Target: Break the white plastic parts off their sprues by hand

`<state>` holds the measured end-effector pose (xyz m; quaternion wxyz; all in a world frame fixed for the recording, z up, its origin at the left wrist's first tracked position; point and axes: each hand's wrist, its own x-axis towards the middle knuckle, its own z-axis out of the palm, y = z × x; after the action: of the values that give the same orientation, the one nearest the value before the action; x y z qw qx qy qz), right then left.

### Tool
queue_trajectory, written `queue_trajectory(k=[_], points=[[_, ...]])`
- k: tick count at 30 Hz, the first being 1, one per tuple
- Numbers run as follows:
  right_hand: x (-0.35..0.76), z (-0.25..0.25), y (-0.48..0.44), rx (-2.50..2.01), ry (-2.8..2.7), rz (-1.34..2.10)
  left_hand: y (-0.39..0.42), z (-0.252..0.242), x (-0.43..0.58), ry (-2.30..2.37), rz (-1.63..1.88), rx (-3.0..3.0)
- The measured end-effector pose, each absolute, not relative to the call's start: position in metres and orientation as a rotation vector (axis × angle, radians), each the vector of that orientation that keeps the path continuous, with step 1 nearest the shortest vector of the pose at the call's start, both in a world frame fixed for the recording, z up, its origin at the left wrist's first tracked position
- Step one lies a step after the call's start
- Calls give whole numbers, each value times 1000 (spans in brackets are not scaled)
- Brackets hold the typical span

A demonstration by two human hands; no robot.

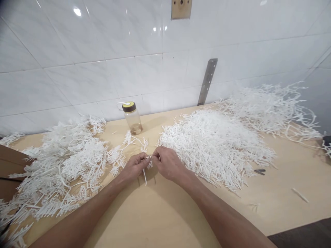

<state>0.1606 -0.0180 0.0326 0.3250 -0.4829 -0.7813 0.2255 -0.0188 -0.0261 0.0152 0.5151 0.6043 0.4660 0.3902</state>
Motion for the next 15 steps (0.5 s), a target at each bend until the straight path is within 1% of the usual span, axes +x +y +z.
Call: queue_trajectory(k=[3,9,12,15], points=[[156,25,-17,-1227,-2073,371,-25,17,-19,1133,938,1396],[144,13,-19,-1225,-2080,55,-24,19,-19,1166,981,1364],[149,11,-12,-1260,-2040,-16,-26,18,-19,1144,987,1449],[170,11,3,-1362,-1834,-65,-28,15,-17,1086,938,1500]])
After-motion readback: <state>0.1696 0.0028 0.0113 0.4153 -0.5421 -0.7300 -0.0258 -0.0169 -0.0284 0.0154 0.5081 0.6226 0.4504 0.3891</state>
